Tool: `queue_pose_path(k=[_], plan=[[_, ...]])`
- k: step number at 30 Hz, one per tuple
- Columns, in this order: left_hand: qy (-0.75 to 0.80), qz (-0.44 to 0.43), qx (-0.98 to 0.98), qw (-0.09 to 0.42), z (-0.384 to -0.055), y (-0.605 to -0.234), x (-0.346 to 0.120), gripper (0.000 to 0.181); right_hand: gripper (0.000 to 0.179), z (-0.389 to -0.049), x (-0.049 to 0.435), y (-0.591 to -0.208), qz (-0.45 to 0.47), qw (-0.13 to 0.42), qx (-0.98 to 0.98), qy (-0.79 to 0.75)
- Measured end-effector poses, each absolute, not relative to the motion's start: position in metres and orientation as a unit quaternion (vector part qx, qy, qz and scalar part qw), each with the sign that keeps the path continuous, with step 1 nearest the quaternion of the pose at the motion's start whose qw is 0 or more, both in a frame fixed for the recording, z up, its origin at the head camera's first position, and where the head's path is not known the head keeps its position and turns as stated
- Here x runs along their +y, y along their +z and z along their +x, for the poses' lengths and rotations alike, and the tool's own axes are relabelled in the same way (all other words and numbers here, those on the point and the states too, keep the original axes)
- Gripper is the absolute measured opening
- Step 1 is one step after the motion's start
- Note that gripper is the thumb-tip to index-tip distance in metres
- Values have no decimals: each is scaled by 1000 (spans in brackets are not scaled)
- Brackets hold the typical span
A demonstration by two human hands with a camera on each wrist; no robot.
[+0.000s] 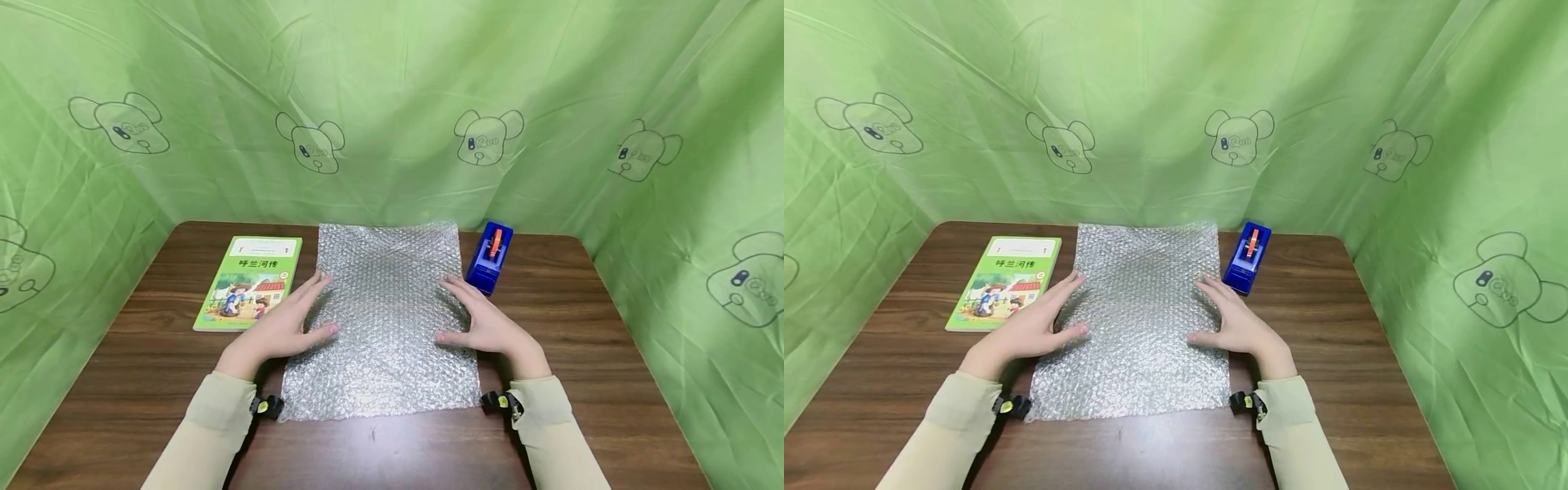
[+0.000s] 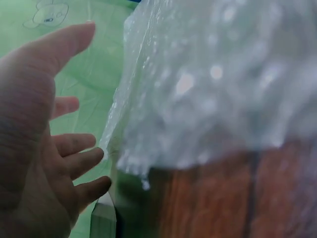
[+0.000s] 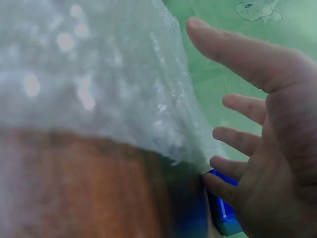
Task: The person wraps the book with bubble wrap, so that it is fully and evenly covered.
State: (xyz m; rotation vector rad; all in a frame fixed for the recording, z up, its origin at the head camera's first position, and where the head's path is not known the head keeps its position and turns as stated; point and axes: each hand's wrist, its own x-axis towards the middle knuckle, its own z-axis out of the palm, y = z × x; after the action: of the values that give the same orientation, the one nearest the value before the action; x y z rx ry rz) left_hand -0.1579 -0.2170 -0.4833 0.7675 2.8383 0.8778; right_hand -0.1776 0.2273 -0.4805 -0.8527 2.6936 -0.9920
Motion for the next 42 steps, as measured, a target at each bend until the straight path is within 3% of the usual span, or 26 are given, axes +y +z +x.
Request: queue_pose_path(k=[11, 26, 31, 42], plan=[[294, 244, 921, 70, -154, -489, -220, 108, 113, -175, 221, -488, -267, 117, 904, -313], [262, 249, 928, 93, -157, -490, -217, 105, 90, -173, 215, -479, -300, 130, 905, -274], [260, 248, 929, 93, -158, -492, -216, 105, 94, -171, 211, -477, -307, 151, 897, -279], [260, 269, 926, 45, -161, -487, -213, 80, 96, -166, 206, -474, -294, 155, 901, -278]])
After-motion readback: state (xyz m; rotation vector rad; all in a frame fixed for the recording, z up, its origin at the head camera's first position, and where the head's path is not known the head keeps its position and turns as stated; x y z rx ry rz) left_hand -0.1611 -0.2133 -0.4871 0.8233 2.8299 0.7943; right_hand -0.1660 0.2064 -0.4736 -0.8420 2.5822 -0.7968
